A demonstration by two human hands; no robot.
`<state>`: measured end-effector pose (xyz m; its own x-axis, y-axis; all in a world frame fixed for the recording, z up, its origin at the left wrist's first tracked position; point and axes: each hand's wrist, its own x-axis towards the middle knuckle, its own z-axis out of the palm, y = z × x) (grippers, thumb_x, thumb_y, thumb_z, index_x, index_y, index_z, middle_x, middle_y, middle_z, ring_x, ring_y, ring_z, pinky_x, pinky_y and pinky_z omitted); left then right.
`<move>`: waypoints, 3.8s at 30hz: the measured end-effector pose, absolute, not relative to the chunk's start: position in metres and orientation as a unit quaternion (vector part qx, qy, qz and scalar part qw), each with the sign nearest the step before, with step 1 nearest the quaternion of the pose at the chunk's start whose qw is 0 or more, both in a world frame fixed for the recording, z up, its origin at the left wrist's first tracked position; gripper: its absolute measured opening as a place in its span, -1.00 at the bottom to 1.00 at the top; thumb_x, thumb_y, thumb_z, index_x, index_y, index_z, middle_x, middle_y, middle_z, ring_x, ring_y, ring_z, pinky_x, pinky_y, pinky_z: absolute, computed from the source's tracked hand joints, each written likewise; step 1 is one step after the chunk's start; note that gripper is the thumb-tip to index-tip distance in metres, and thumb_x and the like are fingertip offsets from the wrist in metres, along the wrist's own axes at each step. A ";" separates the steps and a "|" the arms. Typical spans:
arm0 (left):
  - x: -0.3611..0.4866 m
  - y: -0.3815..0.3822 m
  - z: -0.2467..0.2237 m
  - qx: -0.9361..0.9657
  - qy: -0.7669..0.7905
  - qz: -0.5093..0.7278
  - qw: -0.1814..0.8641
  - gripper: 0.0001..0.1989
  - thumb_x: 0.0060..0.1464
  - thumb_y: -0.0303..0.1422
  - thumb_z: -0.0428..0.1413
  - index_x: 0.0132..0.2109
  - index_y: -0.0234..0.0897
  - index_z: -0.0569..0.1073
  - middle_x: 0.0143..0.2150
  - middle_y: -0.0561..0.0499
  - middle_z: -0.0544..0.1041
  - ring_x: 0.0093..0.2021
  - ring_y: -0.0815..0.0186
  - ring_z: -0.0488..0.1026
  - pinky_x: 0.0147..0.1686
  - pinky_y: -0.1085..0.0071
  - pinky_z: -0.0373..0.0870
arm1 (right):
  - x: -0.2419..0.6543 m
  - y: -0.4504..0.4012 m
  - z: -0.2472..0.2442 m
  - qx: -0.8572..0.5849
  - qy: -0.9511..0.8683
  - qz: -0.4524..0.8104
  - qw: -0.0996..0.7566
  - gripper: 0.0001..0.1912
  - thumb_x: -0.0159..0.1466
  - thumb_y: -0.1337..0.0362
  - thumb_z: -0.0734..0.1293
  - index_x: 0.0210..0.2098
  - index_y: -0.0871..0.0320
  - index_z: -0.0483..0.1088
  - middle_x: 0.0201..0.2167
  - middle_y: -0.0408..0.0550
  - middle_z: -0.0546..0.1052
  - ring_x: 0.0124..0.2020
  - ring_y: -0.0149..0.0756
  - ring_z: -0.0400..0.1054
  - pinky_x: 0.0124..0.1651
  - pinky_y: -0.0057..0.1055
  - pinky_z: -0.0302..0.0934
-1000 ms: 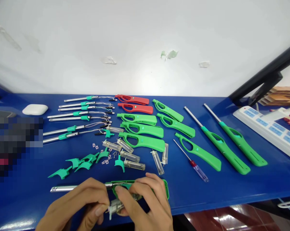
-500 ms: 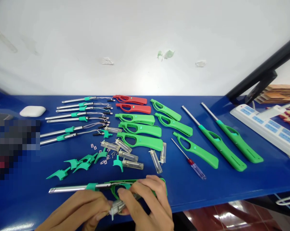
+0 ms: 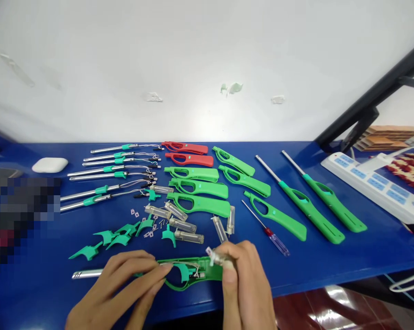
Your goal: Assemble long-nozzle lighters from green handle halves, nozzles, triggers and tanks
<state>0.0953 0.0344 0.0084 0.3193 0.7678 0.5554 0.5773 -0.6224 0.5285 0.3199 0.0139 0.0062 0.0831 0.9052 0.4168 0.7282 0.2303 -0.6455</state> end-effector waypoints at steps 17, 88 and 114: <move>0.129 0.058 0.003 0.881 0.378 0.281 0.023 -0.62 0.43 -0.58 -0.14 -0.12 -0.26 0.56 -0.16 -0.04 0.56 -0.15 0.15 0.41 -0.10 0.17 0.30 | 0.340 0.024 -0.015 -0.582 -0.713 0.114 0.373 -0.89 0.53 0.23 0.26 -0.08 0.03 0.43 -0.29 -0.21 0.57 -0.31 -0.42 0.50 -0.21 -0.49 0.37; 0.126 0.048 -0.007 0.858 0.381 0.340 0.061 -0.68 0.41 -0.62 -0.05 0.01 -0.36 0.59 -0.08 -0.11 0.59 0.00 0.14 0.41 0.11 0.16 0.25 | 0.336 0.026 -0.022 -0.476 -0.802 0.051 0.358 -0.76 0.45 0.44 0.36 0.09 0.19 0.48 -0.32 -0.08 0.53 -0.32 -0.31 0.22 -0.26 -0.30 0.16; 0.125 0.049 -0.005 0.847 0.378 0.365 0.083 -0.68 0.39 -0.65 -0.04 -0.04 -0.32 0.58 -0.12 -0.04 0.62 -0.04 0.20 0.40 0.08 0.20 0.27 | 0.330 0.027 -0.009 -0.478 -0.793 0.050 0.376 -0.88 0.46 0.42 0.35 -0.04 0.16 0.51 -0.34 -0.14 0.54 -0.32 -0.33 0.22 -0.21 -0.29 0.12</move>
